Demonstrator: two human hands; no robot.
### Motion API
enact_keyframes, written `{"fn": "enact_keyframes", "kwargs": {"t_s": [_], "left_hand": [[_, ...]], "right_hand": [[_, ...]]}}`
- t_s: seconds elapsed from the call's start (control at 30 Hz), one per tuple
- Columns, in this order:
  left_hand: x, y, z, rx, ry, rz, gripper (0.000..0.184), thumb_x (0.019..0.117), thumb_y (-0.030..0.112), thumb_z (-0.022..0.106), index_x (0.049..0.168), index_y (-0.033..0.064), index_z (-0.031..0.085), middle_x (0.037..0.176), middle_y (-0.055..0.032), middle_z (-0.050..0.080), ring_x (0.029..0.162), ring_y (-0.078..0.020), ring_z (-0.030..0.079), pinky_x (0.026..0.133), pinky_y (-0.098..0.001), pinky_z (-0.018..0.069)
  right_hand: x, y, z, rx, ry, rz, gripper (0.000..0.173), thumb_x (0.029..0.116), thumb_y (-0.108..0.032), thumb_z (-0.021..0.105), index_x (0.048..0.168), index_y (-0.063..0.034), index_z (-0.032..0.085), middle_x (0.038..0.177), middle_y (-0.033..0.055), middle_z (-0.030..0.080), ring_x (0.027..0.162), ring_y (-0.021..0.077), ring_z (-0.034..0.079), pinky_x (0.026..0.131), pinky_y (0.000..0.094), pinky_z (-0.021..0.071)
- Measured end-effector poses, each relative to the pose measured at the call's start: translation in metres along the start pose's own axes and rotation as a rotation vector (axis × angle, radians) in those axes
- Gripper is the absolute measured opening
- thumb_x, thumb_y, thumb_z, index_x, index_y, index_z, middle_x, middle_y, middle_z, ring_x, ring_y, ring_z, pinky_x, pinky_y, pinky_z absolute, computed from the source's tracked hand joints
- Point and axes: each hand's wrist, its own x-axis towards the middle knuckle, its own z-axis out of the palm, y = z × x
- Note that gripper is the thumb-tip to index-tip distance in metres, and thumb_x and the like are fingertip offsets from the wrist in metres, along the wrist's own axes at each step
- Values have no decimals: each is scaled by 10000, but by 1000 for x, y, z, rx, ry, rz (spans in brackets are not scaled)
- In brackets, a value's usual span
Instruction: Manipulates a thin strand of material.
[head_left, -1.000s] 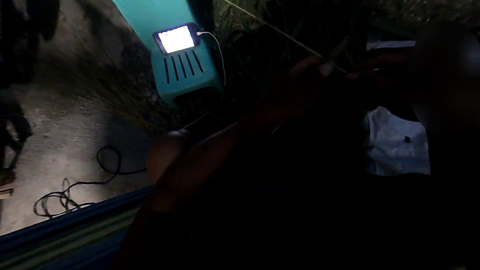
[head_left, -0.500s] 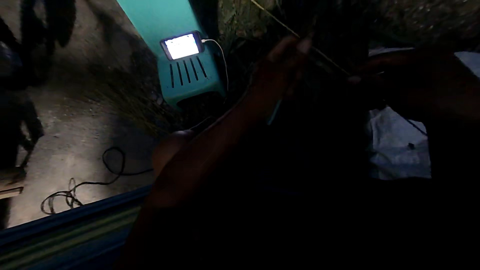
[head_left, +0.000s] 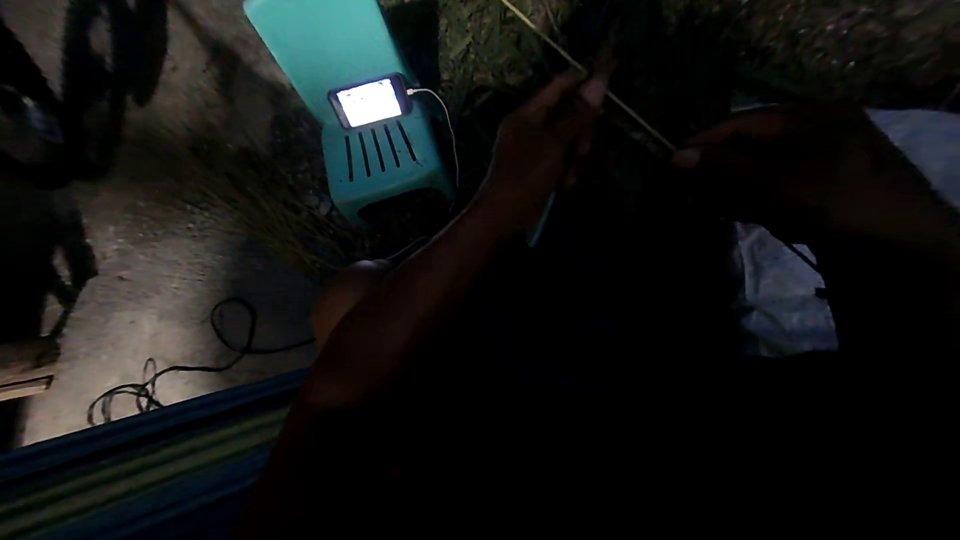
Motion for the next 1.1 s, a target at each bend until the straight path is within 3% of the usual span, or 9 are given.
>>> {"fn": "enact_keyframes", "kwargs": {"t_s": [0.17,0.3,0.4,0.5,0.57,0.73,0.83,0.97,1.1], "left_hand": [[6,6,-12,-81,96,105,291,1113,186,418,1322,30,548,682,13,502,476,-62,486,409,-184,449],[-12,-2,9,239,-122,131,269,1089,147,470,1275,-25,562,766,-31,582,551,-62,544,487,-211,494],[-20,-9,22,287,-235,86,291,1080,144,497,1295,-36,575,793,-40,584,567,-47,521,506,-196,470],[-10,-3,13,199,-123,19,252,1096,174,465,1264,22,574,701,7,520,529,-42,488,473,-177,434],[-5,-3,8,147,-64,23,286,1097,181,469,1316,25,568,703,2,527,508,-51,492,447,-179,443],[-14,-10,17,270,-214,53,287,1083,175,505,1280,-10,603,769,-25,575,566,-56,527,495,-198,466],[-10,-2,10,290,-175,47,325,1080,172,511,1357,15,576,779,-18,586,577,-56,537,500,-195,470],[1,1,-2,311,-18,122,337,1089,198,498,1357,13,585,730,-8,569,529,-60,521,476,-203,470],[-10,-5,13,304,-122,96,348,1089,188,494,1368,-2,578,774,-28,601,545,-54,530,479,-201,470]], "right_hand": [[-1,3,-11,-7,-50,30,185,1043,-213,575,1108,-96,703,717,-50,625,519,-3,547,472,174,489],[-2,-2,1,86,-11,-1,180,1056,-198,546,1080,-92,690,683,-94,596,490,-41,516,444,138,468],[0,2,6,62,-42,-42,214,1069,-239,516,1074,-114,690,708,-81,629,513,-20,547,466,166,495],[-2,-2,3,54,-43,-6,231,1082,-246,487,1108,-110,672,735,-78,610,504,-27,507,450,152,458],[-1,-2,5,78,-16,3,201,1069,-221,528,1098,-98,684,732,-75,614,502,-31,510,446,142,455],[5,10,8,8,45,-93,201,1032,-270,603,1106,-113,705,762,-75,643,554,-31,570,495,178,519],[2,2,3,-91,47,-52,220,1042,-287,585,1130,-127,706,776,-68,622,577,-33,529,529,177,477],[-4,-6,2,0,57,-12,170,1043,-203,585,1089,-99,712,693,-82,575,494,-50,462,443,134,413],[0,3,0,24,14,-70,188,1050,-221,570,1103,-105,707,724,-90,604,524,-56,511,467,134,457]]}}
